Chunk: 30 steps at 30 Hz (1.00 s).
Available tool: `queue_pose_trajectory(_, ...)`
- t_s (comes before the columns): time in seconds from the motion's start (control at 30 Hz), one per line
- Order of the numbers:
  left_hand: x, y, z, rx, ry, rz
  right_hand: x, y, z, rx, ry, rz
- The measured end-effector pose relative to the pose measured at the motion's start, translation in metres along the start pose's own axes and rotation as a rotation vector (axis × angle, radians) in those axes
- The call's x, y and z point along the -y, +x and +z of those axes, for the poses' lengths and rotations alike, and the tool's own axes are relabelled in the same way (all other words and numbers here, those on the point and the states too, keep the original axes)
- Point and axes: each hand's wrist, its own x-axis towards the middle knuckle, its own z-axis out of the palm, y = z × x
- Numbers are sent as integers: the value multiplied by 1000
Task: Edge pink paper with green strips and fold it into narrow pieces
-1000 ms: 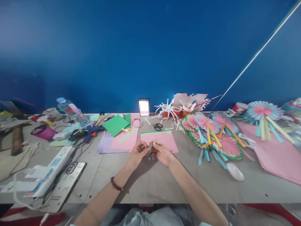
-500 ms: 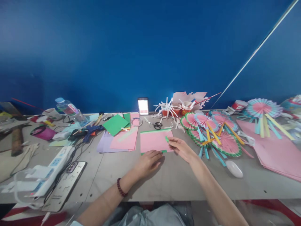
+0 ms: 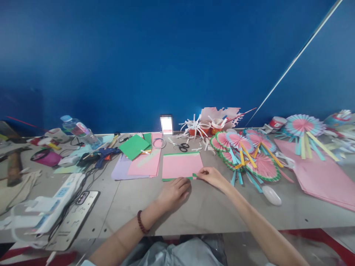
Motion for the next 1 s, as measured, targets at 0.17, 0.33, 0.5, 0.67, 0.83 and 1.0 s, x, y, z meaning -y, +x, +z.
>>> queue_pose_trajectory(0.17, 0, -1, 4, -7, -19, -9, 2, 5, -1, -3, -150, -91)
queue_pose_trajectory(0.33, 0, 0, 3, 7, -23, -2, 6, 9, -3, 38, -237, -56)
queue_pose_trajectory(0.5, 0, 2, 2, -2, -3, 12, 8, 13, -4, 105, -485, -13)
queue_pose_trajectory(0.67, 1, 1, 4, 15, 9, 0, 12, 14, -3, 140, -620, 7)
queue_pose_trajectory(0.83, 1, 1, 3, 20, 9, 1, 18, 14, -1, 155, -642, 16)
queue_pose_trajectory(1.0, 0, 3, 1, 45, 27, 35, 21, 14, -2, 167, -648, 25)
